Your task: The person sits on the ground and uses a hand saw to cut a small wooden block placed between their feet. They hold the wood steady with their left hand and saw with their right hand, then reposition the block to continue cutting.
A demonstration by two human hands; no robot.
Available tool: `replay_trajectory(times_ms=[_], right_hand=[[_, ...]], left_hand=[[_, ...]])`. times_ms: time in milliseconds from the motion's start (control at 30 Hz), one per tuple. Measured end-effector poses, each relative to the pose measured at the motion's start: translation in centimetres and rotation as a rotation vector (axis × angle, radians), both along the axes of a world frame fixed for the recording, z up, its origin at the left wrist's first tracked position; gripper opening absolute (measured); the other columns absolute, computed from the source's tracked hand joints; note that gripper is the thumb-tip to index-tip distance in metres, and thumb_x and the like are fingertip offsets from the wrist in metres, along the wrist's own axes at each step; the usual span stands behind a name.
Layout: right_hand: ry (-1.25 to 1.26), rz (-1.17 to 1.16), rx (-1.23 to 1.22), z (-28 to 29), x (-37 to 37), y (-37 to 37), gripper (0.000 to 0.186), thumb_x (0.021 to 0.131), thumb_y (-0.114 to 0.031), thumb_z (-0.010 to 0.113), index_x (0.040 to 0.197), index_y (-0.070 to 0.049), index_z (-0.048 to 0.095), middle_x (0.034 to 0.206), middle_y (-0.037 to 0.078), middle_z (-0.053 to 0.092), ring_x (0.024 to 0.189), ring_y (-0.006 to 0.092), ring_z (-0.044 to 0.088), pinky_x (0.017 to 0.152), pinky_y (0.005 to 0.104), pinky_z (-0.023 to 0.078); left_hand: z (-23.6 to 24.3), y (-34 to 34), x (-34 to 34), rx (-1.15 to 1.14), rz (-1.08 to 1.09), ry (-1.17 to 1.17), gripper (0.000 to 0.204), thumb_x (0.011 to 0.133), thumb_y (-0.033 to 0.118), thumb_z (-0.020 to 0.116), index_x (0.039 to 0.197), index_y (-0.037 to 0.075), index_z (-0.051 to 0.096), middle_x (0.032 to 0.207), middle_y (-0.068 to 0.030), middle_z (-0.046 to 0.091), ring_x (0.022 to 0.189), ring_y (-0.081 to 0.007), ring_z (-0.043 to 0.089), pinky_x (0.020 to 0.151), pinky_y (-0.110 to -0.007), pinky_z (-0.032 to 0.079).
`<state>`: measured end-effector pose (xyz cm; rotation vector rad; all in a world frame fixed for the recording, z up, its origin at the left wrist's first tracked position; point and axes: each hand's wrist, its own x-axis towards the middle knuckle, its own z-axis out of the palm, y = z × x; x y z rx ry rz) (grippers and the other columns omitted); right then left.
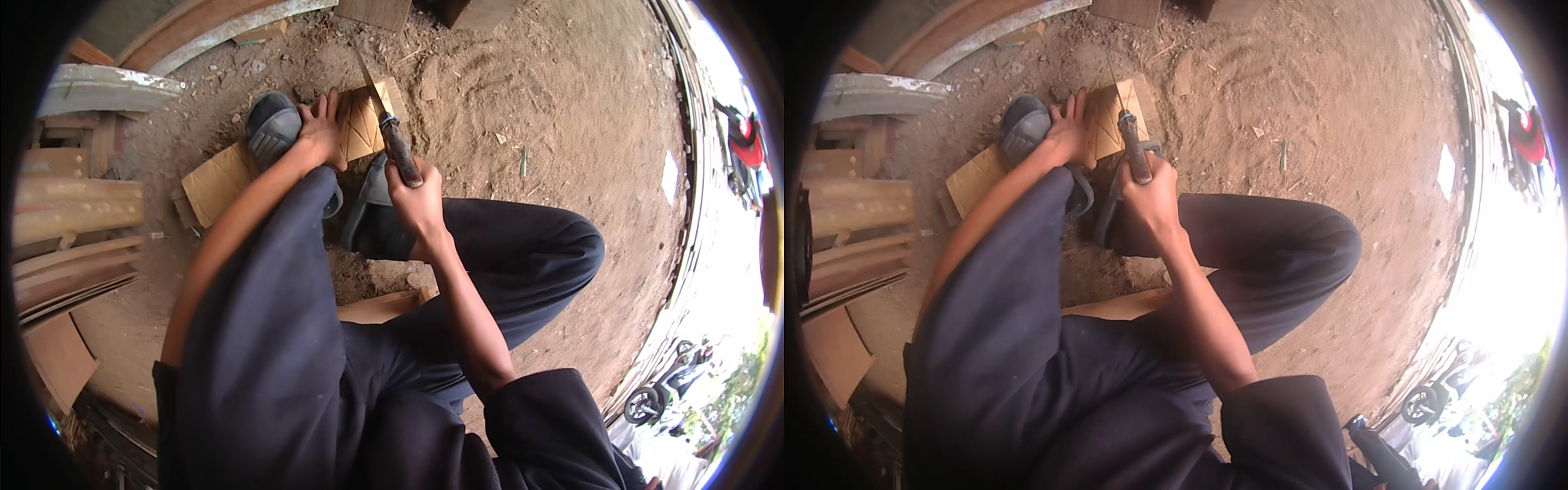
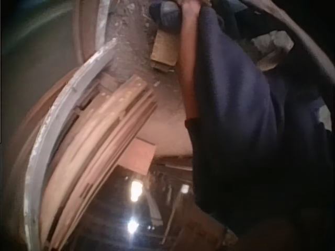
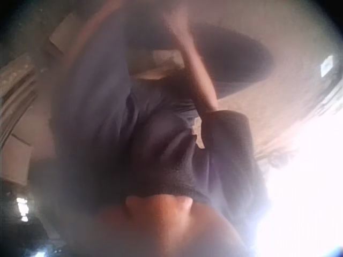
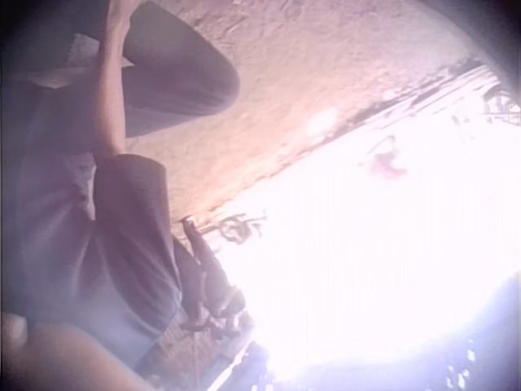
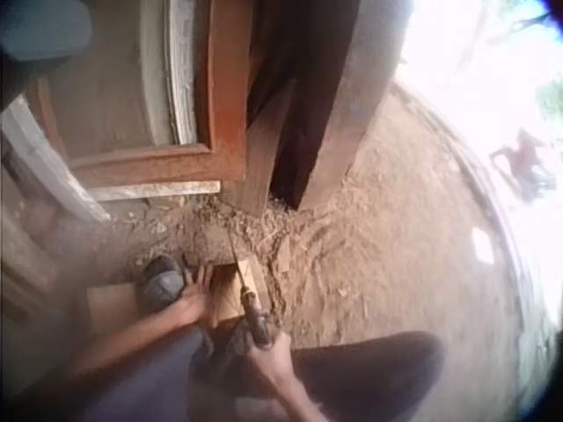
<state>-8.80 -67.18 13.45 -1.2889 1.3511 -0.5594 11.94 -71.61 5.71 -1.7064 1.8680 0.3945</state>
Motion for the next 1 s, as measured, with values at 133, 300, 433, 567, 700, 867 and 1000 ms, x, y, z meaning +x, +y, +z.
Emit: replay_trajectory(times_ms=[133,300,433,567,700,867,1000], right_hand=[[0.007,0.059,-0.149,0.5,-4.6,5.7,0.01,0.082,-0.006,0.061,0.079,0.003,0.06,0.056,0.01,0.05,0.056,0.0097,0.051,0.055,0.0309,0.045],[0.043,0.046,-0.052,0.5,-2.7,2.9,0.019,0.084,-0.009,0.06,0.072,0.004,0.054,0.053,0.012,0.046,0.053,0.011,0.048,0.053,0.0321,0.043],[0.065,0.053,-0.067,1.4,-0.9,0.9,0.022,0.085,-0.011,0.06,0.072,0.005,0.053,0.056,0.014,0.048,0.052,0.0142,0.048,0.053,0.0341,0.042],[-0.067,0.032,-0.106,3.5,-5.9,6.2,0.019,0.085,-0.009,0.06,0.073,0.005,0.055,0.06,0.011,0.052,0.053,0.0109,0.05,0.052,0.0316,0.041],[0.01,0.064,0.011,1.8,-5.1,4.0,0.021,0.086,-0.011,0.061,0.071,0.001,0.055,0.055,0.003,0.048,0.052,0.0069,0.044,0.047,0.0305,0.039],[-0.016,0.054,-0.096,1.2,-2.9,3.3,0.019,0.084,-0.01,0.061,0.071,0.003,0.055,0.055,0.012,0.049,0.051,0.0117,0.044,0.05,0.0325,0.04],[0.055,0.093,-0.143,2.4,-5.8,6.6,0.011,0.081,-0.008,0.062,0.081,0.003,0.059,0.058,0.013,0.053,0.05,0.0211,0.056,0.054,0.0328,0.045]], left_hand=[[0.1,1.3,-0.4,-0.1,0.082,-0.023,0.137,0.049,0.052,0.085,0.148,-0.004,0.009,0.152,-0.0312,0.006,0.139,-0.0456,0.016,0.099,-0.069,0.027],[0.3,0.8,-0.3,-0.06,0.067,-0.053,0.136,0.051,0.052,0.084,0.148,-0.003,0.007,0.152,-0.0308,0.006,0.14,-0.0441,0.017,0.1,-0.068,0.027],[0.2,0.2,-0.7,0.027,0.034,-0.063,0.132,0.051,0.054,0.083,0.148,-0.001,0.013,0.153,-0.03,0.004,0.141,-0.0425,0.014,0.101,-0.068,0.027],[0.0,1.2,-0.1,-0.054,0.089,-0.02,0.144,0.048,0.052,0.085,0.148,-0.002,-0.003,0.153,-0.0292,0.006,0.141,-0.0427,0.016,0.099,-0.069,0.026],[0.5,0.9,-0.6,-0.051,0.086,0.01,0.141,0.049,0.05,0.086,0.148,-0.003,0.001,0.152,-0.0306,0.007,0.14,-0.0444,0.017,0.099,-0.069,0.026],[-0.2,0.9,0.1,-0.042,0.056,-0.009,0.128,0.047,0.051,0.086,0.145,-0.004,0.024,0.151,-0.0328,0.008,0.139,-0.0461,0.017,0.098,-0.069,0.027],[-0.9,1.4,-0.8,-0.138,0.056,-0.094,0.142,0.042,0.055,0.086,0.147,-0.002,0.01,0.15,-0.0279,0.015,0.136,-0.0428,0.022,0.097,-0.07,0.028]])
